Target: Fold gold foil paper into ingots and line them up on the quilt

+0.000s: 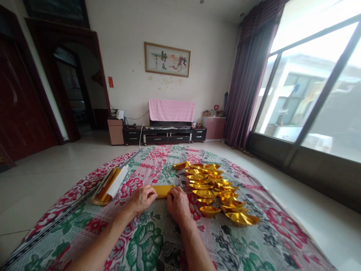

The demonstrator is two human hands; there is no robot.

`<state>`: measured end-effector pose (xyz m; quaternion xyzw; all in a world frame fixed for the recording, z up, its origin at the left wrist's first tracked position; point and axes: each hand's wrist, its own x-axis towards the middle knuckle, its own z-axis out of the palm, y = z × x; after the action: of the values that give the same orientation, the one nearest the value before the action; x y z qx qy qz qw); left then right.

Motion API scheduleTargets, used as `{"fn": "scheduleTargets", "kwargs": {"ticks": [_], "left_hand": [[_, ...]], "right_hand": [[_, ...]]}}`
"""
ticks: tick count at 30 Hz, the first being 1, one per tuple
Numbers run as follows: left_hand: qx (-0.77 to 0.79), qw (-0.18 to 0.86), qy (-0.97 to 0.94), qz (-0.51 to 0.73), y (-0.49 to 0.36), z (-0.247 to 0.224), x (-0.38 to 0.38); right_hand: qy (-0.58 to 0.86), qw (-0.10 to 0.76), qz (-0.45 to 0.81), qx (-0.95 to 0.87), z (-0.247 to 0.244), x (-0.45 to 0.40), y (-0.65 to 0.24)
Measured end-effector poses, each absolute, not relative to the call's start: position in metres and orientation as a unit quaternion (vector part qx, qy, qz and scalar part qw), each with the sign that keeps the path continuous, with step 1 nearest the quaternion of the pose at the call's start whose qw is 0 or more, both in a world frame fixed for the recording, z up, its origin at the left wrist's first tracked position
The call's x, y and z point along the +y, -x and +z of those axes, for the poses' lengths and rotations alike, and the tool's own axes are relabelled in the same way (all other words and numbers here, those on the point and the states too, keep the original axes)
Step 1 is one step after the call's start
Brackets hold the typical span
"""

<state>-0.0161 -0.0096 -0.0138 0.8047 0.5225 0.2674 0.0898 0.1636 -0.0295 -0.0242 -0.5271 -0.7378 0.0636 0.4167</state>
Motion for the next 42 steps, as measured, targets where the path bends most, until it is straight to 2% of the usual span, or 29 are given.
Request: {"fn": "scheduleTargets", "kwargs": {"ticks": [10,21,32,42], "left_hand": [[0.547,0.134,-0.780,0.274,0.019,-0.014,-0.005],[0.546,0.091,-0.790,0.264,0.023,-0.025,0.002],[0.547,0.110,-0.784,0.272,0.021,-0.023,0.003],[0.551,0.139,-0.780,0.263,0.025,-0.023,0.005]], "right_hand": [[0.609,0.356,0.063,-0.706,-0.021,-0.025,-0.159],[0.598,0.357,0.086,-0.712,-0.019,-0.021,-0.169],[0.608,0.342,0.066,-0.714,-0.016,-0.021,-0.168],[0.647,0.287,0.067,-0.703,-0.007,-0.016,-0.166]]}}
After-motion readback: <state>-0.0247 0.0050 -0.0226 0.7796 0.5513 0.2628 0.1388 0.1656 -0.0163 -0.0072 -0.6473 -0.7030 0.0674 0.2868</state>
